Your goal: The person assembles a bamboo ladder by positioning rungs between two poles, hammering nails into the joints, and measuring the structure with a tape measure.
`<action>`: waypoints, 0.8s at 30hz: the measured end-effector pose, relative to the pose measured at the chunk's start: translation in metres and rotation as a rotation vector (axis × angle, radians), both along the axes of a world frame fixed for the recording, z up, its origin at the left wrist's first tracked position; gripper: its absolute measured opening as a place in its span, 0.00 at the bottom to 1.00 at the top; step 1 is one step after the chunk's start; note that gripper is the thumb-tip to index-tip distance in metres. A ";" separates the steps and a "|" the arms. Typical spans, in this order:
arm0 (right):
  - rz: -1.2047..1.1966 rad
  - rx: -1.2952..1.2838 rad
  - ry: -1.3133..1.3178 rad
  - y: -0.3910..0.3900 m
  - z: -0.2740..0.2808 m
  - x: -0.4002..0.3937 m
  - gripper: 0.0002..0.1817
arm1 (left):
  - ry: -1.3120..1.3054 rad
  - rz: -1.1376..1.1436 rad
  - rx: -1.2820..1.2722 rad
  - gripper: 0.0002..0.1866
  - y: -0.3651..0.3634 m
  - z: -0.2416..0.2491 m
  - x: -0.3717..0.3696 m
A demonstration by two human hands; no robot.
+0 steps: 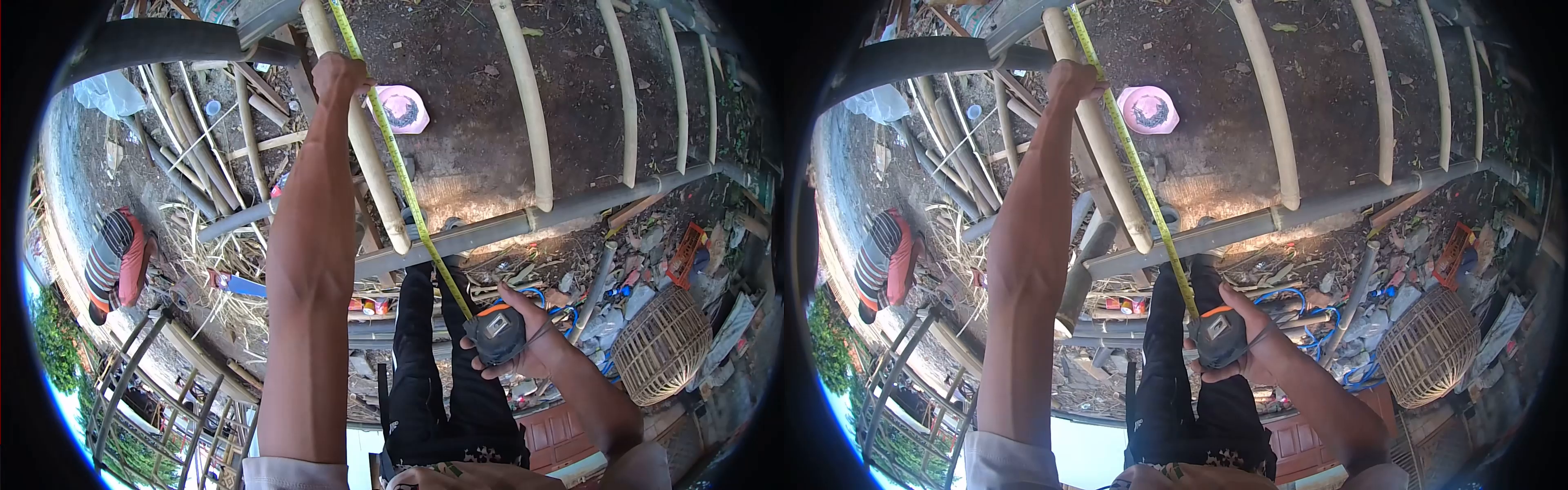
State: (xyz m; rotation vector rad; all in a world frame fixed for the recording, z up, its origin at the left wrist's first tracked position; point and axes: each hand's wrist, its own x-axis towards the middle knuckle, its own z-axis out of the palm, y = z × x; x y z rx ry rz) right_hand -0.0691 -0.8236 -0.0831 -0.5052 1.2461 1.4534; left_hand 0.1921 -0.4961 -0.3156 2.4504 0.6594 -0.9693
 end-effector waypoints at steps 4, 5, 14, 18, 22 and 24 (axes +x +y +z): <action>-0.044 0.024 0.019 -0.004 -0.001 -0.007 0.43 | 0.005 0.140 -0.029 0.15 -0.002 -0.011 -0.006; -0.016 0.019 -0.004 -0.005 0.001 -0.007 0.42 | -0.030 0.159 -0.037 0.15 0.001 -0.017 -0.008; 0.199 -0.080 -0.298 -0.060 -0.002 -0.158 0.20 | -0.856 0.630 -0.413 0.11 -0.037 0.039 -0.118; 0.842 -0.141 -0.603 -0.105 -0.001 -0.235 0.25 | -0.828 0.848 -0.553 0.12 -0.042 0.077 -0.168; 0.877 -0.271 -0.768 -0.152 0.026 -0.256 0.25 | -0.782 0.769 -0.522 0.10 -0.039 0.111 -0.187; 0.817 -0.277 -0.679 -0.166 0.045 -0.239 0.26 | -0.852 0.779 -0.621 0.09 -0.051 0.123 -0.186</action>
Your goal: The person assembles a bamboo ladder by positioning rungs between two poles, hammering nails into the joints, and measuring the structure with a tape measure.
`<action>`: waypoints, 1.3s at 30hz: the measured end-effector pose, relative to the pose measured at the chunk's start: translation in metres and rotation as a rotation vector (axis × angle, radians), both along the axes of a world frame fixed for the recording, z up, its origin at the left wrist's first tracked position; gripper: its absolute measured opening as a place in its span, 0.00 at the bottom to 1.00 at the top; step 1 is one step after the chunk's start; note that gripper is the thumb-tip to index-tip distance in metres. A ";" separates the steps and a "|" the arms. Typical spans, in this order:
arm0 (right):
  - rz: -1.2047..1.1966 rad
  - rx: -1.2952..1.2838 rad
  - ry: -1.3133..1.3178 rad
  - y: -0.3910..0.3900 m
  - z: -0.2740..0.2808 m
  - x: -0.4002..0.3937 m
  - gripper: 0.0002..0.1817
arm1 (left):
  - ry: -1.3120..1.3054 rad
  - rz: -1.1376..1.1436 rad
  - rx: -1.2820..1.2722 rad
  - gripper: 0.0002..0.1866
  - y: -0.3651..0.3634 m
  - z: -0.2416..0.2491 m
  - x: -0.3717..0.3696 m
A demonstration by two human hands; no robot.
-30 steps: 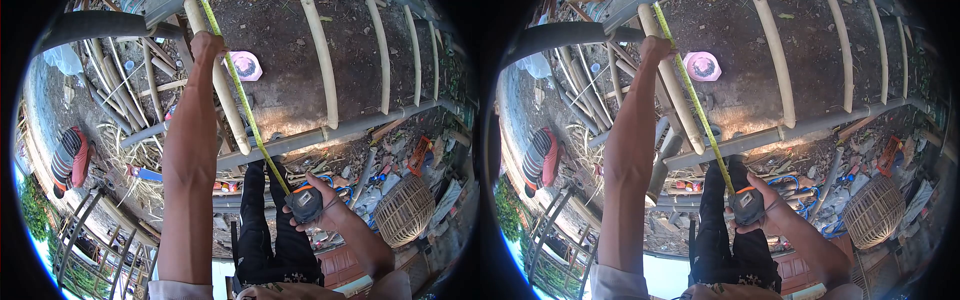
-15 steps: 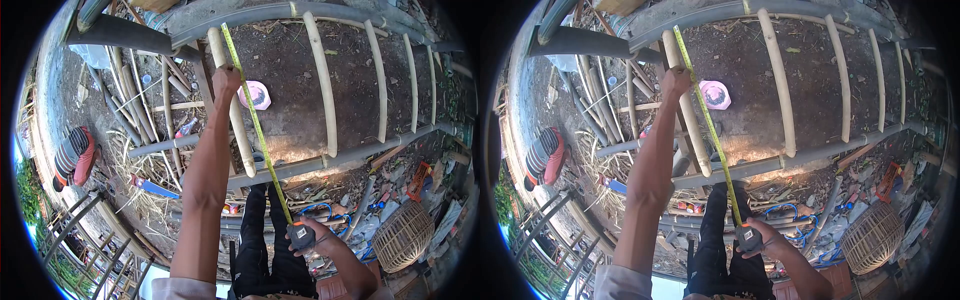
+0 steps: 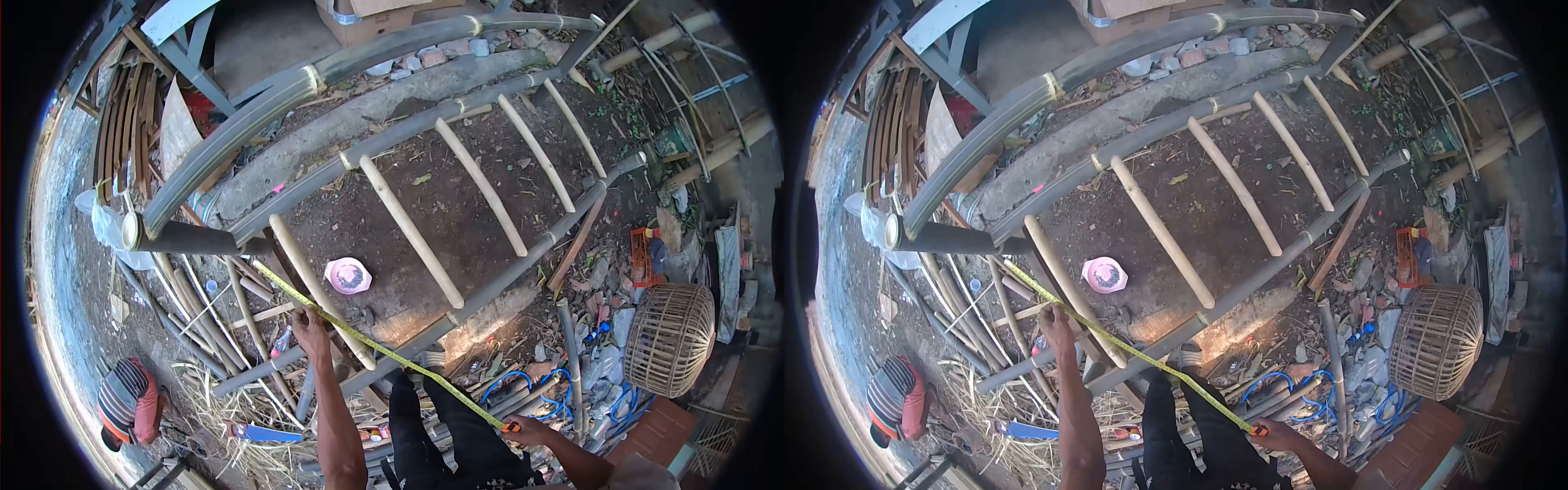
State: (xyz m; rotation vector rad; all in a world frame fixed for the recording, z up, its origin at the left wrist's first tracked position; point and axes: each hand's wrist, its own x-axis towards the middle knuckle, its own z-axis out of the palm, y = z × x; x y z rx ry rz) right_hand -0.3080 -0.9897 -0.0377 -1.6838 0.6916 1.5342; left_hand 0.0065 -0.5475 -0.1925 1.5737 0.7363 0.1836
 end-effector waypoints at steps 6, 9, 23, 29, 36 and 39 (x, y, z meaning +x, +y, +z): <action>0.182 -0.089 -0.287 -0.062 0.011 0.011 0.29 | 0.027 -0.169 0.155 0.12 -0.071 0.029 0.043; 0.030 -0.149 -0.352 -0.109 0.015 0.010 0.28 | 0.024 -0.260 0.074 0.10 -0.141 0.026 0.084; -0.470 -0.355 -0.414 -0.565 -0.016 0.161 0.21 | 0.151 -0.706 -0.501 0.12 -0.778 -0.045 0.428; -0.498 -0.359 -0.177 -0.694 0.005 0.299 0.25 | 0.245 -0.756 -0.342 0.14 -0.933 -0.084 0.520; -0.600 -0.270 -0.171 -0.752 -0.016 0.365 0.22 | 0.323 -0.772 -0.238 0.17 -0.978 -0.113 0.577; -0.597 -0.230 -0.104 -0.760 -0.014 0.388 0.18 | 0.324 -0.781 -0.217 0.18 -0.988 -0.120 0.581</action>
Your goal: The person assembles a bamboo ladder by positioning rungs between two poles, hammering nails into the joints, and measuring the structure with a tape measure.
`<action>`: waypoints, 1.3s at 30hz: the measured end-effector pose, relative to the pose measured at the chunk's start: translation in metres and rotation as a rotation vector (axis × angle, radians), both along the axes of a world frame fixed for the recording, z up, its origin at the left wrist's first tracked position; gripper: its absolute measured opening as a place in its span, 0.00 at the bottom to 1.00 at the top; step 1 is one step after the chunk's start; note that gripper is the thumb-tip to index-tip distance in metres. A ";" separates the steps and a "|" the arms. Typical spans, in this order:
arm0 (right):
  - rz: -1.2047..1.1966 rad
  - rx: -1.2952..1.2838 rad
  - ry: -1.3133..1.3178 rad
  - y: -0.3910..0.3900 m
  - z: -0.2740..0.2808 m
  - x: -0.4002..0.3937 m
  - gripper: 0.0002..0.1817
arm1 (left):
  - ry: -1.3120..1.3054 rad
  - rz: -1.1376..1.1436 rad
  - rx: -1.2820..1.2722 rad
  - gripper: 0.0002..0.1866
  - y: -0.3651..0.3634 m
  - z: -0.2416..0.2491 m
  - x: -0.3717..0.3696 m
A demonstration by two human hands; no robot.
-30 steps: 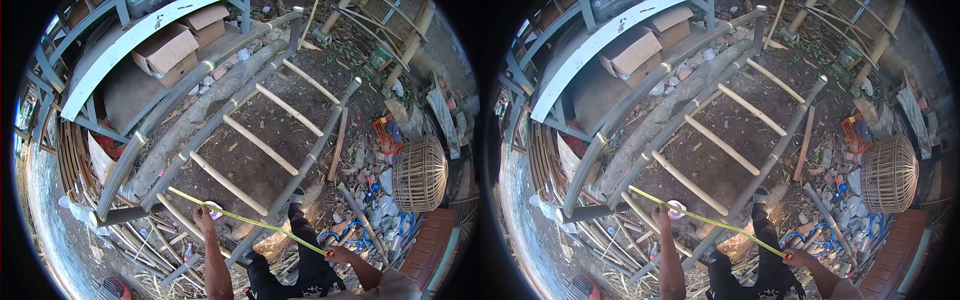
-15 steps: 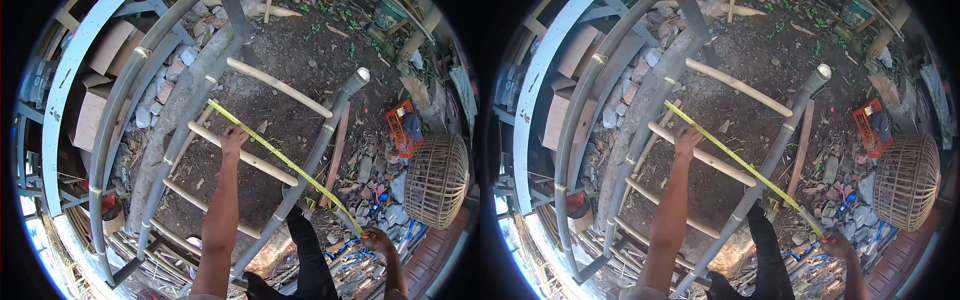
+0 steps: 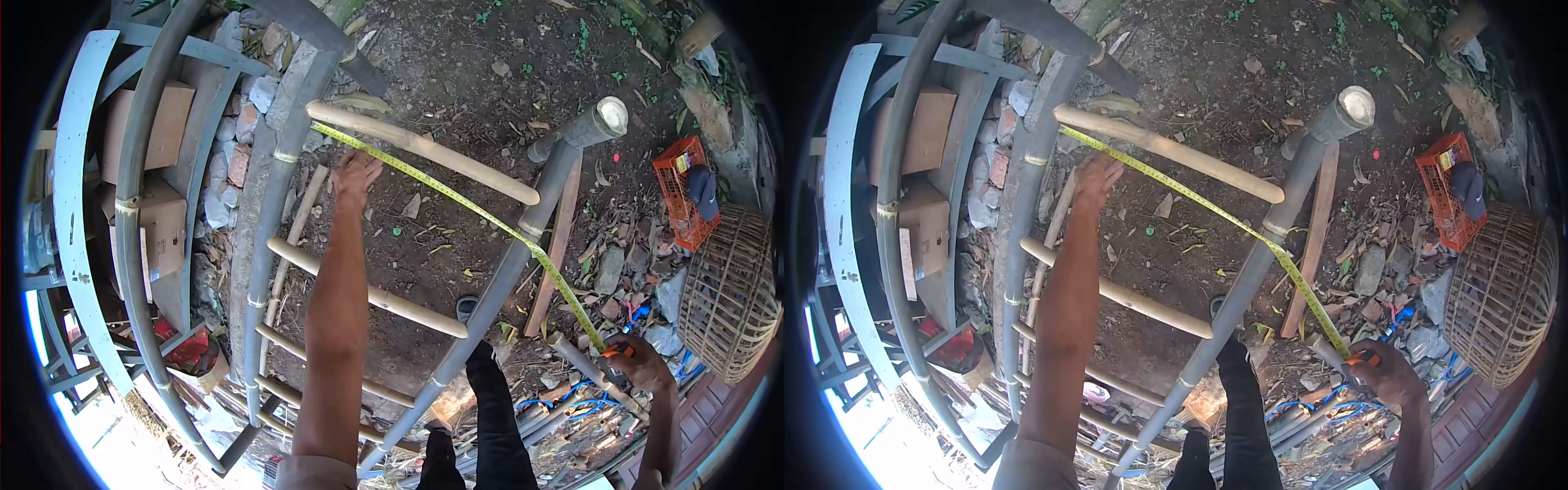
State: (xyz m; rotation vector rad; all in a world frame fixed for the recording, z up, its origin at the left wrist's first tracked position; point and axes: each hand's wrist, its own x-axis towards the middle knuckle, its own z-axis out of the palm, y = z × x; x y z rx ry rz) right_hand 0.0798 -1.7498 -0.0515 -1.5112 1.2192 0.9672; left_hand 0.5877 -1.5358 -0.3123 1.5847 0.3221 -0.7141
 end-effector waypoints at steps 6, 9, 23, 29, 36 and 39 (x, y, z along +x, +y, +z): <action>-0.052 -0.041 -0.036 -0.012 -0.016 0.005 0.23 | -0.009 -0.006 -0.013 0.22 -0.005 -0.009 0.007; -0.016 -0.051 -0.013 -0.022 -0.022 0.006 0.22 | 0.017 0.008 -0.016 0.22 -0.008 -0.017 0.012; 0.002 0.232 0.003 -0.117 -0.025 0.094 0.21 | -0.005 0.037 0.023 0.12 -0.013 -0.044 0.017; 0.102 0.240 0.091 -0.131 -0.009 0.140 0.17 | -0.005 0.057 0.052 0.12 -0.016 -0.045 0.018; 0.220 0.305 0.114 -0.138 -0.009 0.155 0.16 | 0.000 0.065 0.070 0.12 -0.018 -0.037 0.016; 0.211 0.280 0.044 -0.138 -0.013 0.150 0.16 | 0.000 0.056 0.056 0.12 -0.016 -0.035 0.016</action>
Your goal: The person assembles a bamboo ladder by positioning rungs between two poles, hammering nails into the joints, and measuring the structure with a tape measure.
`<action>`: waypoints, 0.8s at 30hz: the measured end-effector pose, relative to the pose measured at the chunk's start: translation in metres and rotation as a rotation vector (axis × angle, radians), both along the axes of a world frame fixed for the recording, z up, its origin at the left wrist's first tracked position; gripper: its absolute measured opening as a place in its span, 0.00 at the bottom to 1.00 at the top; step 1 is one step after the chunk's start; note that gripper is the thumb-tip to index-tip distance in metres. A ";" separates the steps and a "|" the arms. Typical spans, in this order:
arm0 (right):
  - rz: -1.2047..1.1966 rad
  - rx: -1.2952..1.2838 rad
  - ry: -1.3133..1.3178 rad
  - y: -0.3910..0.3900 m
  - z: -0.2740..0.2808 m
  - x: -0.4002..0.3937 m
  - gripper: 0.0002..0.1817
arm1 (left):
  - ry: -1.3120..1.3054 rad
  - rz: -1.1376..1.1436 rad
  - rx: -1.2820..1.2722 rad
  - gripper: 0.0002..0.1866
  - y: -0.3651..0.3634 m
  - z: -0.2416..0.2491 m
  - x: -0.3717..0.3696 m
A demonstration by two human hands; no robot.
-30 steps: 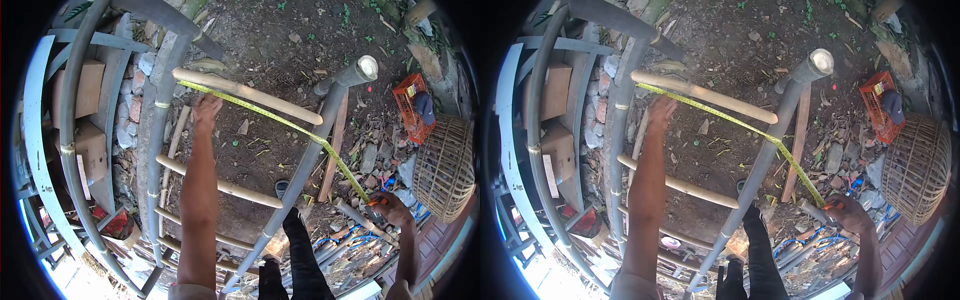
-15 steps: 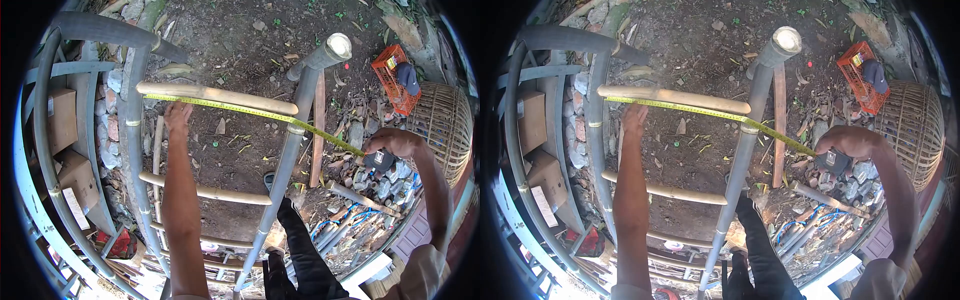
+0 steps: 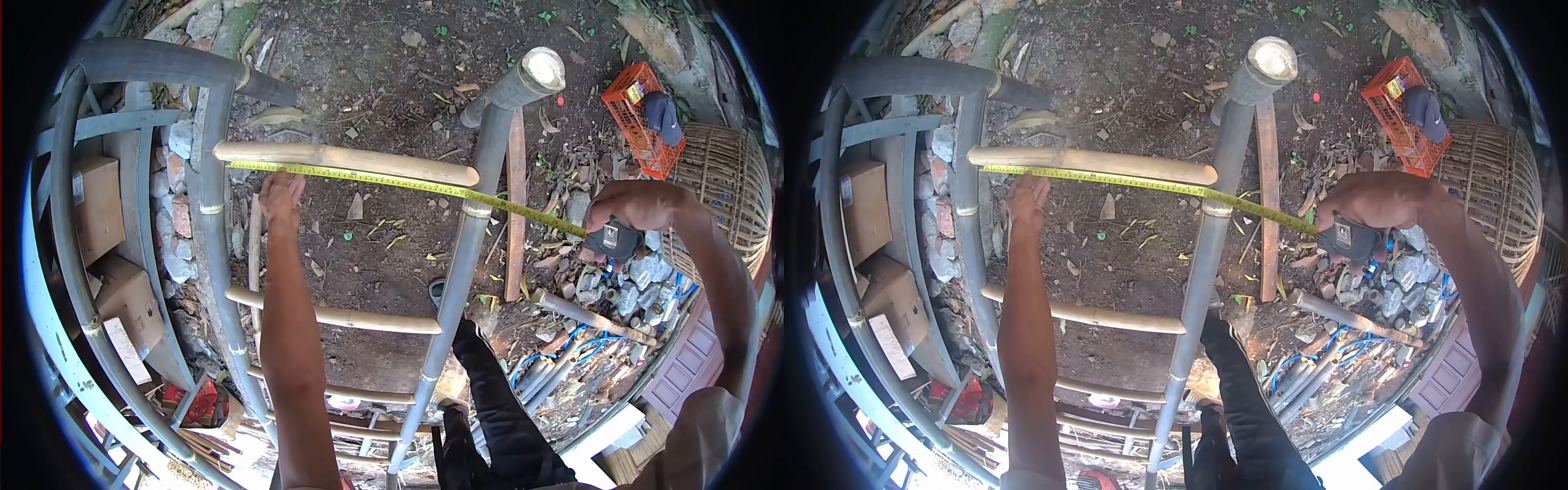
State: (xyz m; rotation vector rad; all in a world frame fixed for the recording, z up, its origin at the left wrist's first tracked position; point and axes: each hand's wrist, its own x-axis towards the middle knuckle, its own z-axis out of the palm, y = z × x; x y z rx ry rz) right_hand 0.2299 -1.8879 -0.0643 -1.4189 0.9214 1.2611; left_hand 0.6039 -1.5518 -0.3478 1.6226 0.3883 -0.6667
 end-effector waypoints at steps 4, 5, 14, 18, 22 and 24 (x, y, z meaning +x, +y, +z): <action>-0.031 0.004 0.004 -0.002 -0.005 -0.006 0.16 | -0.017 -0.017 0.000 0.12 -0.001 0.004 -0.002; -0.063 0.038 0.088 -0.002 -0.004 -0.003 0.16 | -0.018 -0.019 0.004 0.12 -0.001 0.003 -0.001; 0.357 -0.048 -0.481 -0.025 -0.049 -0.066 0.17 | -0.013 -0.034 -0.010 0.13 0.000 0.001 -0.001; -0.118 -0.060 0.054 0.012 -0.009 -0.051 0.17 | -0.015 0.047 -0.069 0.16 -0.006 0.020 -0.020; -0.071 -0.159 -0.062 0.048 -0.027 -0.178 0.27 | -0.050 0.135 -0.320 0.07 0.023 0.029 -0.069; -0.257 -0.162 -0.037 0.090 -0.024 -0.226 0.35 | -0.047 0.088 -0.345 0.06 0.040 0.048 -0.117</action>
